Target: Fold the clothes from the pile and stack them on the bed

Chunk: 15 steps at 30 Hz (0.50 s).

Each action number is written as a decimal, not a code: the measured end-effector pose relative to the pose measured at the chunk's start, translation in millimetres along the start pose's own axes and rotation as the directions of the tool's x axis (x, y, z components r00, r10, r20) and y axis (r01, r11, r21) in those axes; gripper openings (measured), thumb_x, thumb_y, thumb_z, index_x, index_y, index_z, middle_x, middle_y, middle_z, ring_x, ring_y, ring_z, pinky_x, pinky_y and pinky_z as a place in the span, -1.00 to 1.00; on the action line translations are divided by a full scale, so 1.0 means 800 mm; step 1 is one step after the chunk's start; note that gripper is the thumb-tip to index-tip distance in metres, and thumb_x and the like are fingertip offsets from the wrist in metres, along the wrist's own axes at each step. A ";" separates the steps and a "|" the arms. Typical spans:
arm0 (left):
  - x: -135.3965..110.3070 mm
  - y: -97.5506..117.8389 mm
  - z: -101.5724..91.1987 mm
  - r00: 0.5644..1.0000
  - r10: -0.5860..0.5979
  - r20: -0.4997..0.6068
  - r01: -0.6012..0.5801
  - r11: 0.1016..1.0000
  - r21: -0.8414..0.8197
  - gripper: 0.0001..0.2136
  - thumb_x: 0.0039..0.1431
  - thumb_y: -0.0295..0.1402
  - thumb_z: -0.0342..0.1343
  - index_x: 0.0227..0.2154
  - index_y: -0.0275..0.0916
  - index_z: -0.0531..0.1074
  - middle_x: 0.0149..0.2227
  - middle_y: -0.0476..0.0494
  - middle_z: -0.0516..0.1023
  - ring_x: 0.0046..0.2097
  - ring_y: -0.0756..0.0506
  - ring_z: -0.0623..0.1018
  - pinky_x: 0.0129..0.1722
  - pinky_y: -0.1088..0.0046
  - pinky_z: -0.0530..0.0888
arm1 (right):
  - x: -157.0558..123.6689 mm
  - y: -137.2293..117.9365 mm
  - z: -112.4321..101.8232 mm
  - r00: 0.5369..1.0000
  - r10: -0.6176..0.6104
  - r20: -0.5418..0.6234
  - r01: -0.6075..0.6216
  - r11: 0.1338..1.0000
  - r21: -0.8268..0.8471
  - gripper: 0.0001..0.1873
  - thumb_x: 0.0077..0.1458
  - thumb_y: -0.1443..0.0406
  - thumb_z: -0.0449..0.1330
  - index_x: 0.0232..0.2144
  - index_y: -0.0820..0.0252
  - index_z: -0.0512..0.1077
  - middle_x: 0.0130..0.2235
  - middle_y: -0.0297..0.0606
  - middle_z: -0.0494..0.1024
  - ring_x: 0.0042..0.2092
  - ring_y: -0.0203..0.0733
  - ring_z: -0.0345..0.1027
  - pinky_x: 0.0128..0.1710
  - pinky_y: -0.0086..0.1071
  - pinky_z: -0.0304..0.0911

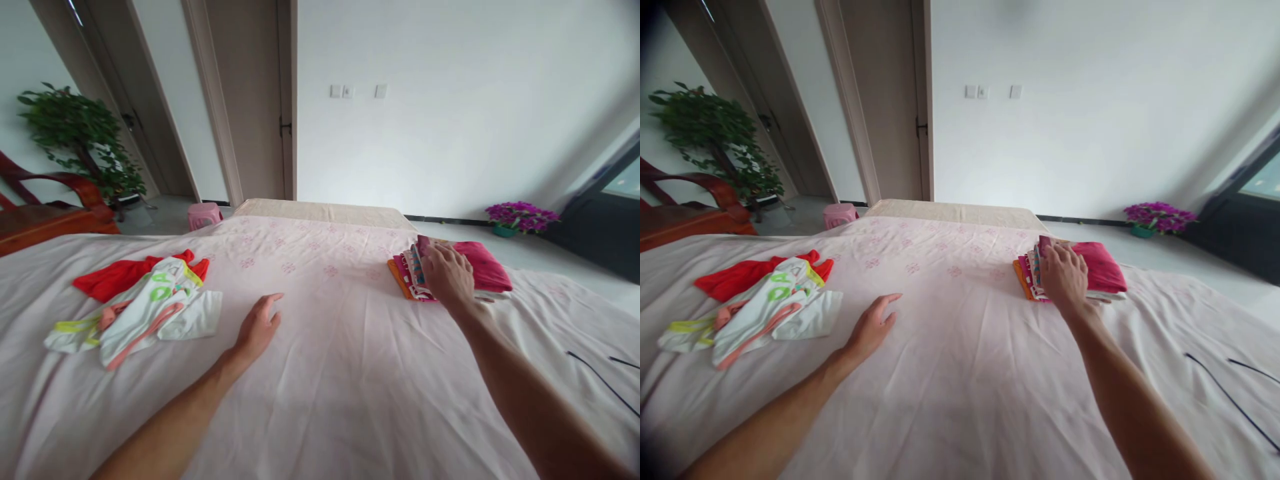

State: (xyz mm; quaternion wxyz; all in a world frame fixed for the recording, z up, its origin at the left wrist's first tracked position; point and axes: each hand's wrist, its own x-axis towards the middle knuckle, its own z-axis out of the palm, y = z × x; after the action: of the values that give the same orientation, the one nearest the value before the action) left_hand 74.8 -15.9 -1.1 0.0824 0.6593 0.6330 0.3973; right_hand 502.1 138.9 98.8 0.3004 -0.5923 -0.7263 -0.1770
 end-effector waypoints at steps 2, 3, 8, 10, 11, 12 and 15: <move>0.015 -0.025 -0.039 0.996 -0.032 -0.081 0.042 0.990 0.135 -0.63 0.16 -0.42 -0.01 0.04 -0.18 0.40 0.04 -0.21 0.53 0.10 -0.17 0.50 0.16 0.21 0.40 | -0.022 -0.031 -0.003 0.994 -0.113 0.007 0.112 0.992 0.065 -0.57 0.30 0.22 -0.03 0.15 0.10 0.38 0.21 -0.10 0.40 0.25 0.08 0.16 0.23 0.05 0.06; 0.021 -0.040 -0.062 0.991 -0.050 -0.126 0.080 0.967 0.243 -0.64 0.16 -0.42 -0.01 0.02 -0.19 0.42 0.02 -0.24 0.53 0.10 -0.21 0.50 0.16 0.18 0.39 | -0.035 -0.046 -0.002 0.979 -0.195 0.063 0.187 0.975 0.118 -0.59 0.29 0.24 -0.02 0.12 0.08 0.41 0.17 -0.12 0.44 0.21 0.06 0.24 0.20 -0.01 0.13; 0.020 -0.116 -0.171 0.918 -0.241 -0.316 0.391 0.683 0.617 -0.51 0.12 -0.18 0.13 0.06 -0.36 0.36 0.02 -0.52 0.42 0.12 -0.53 0.40 0.00 -0.19 0.36 | -0.093 -0.092 0.038 0.896 -0.333 0.294 0.207 0.899 0.386 -0.62 0.25 0.29 0.00 0.03 0.11 0.48 0.05 -0.12 0.54 0.07 0.00 0.41 0.08 -0.11 0.30; 0.007 -0.142 -0.198 0.879 -0.346 -0.328 0.477 0.631 0.611 -0.53 0.07 -0.14 0.17 -0.03 -0.35 0.39 -0.07 -0.48 0.46 0.03 -0.52 0.47 -0.07 -0.18 0.40 | -0.106 -0.094 0.059 0.880 -0.334 0.337 0.155 0.873 0.462 -0.63 0.23 0.31 0.01 -0.01 0.10 0.51 0.02 -0.14 0.56 0.05 -0.02 0.43 0.08 -0.12 0.32; 0.000 -0.153 -0.207 0.865 -0.384 -0.323 0.500 0.620 0.605 -0.59 0.06 -0.13 0.17 -0.10 -0.32 0.41 -0.16 -0.42 0.49 -0.02 -0.49 0.51 -0.09 -0.17 0.40 | -0.109 -0.092 0.067 0.878 -0.331 0.347 0.132 0.862 0.489 -0.63 0.21 0.32 0.01 -0.04 0.09 0.53 0.01 -0.15 0.57 0.04 -0.03 0.44 0.08 -0.12 0.33; -0.005 -0.162 -0.214 0.852 -0.416 -0.318 0.520 0.610 0.598 -0.67 0.06 -0.14 0.17 -0.19 -0.27 0.43 -0.27 -0.32 0.51 -0.08 -0.45 0.54 -0.08 -0.18 0.39 | -0.111 -0.090 0.074 0.877 -0.326 0.352 0.112 0.852 0.511 -0.64 0.20 0.33 0.02 -0.07 0.07 0.54 0.00 -0.16 0.58 0.03 -0.04 0.45 0.09 -0.12 0.33; -0.011 -0.175 -0.227 0.839 -0.440 -0.321 0.544 0.681 0.490 -0.82 0.06 -0.20 0.14 -0.46 -0.20 0.39 -0.58 -0.07 0.36 -0.23 -0.35 0.55 -0.05 -0.23 0.34 | -0.113 -0.084 0.084 0.891 -0.299 0.340 0.067 0.830 0.553 -0.66 0.17 0.34 0.04 -0.12 0.05 0.56 -0.01 -0.17 0.58 0.04 -0.04 0.45 0.11 -0.10 0.32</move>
State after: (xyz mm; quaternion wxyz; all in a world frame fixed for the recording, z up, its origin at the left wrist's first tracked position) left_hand -145.6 -69.5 31.2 -0.0679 0.4200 0.8797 0.2124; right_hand 432.4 96.1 -3.6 0.2720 -0.4362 -0.8479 0.1297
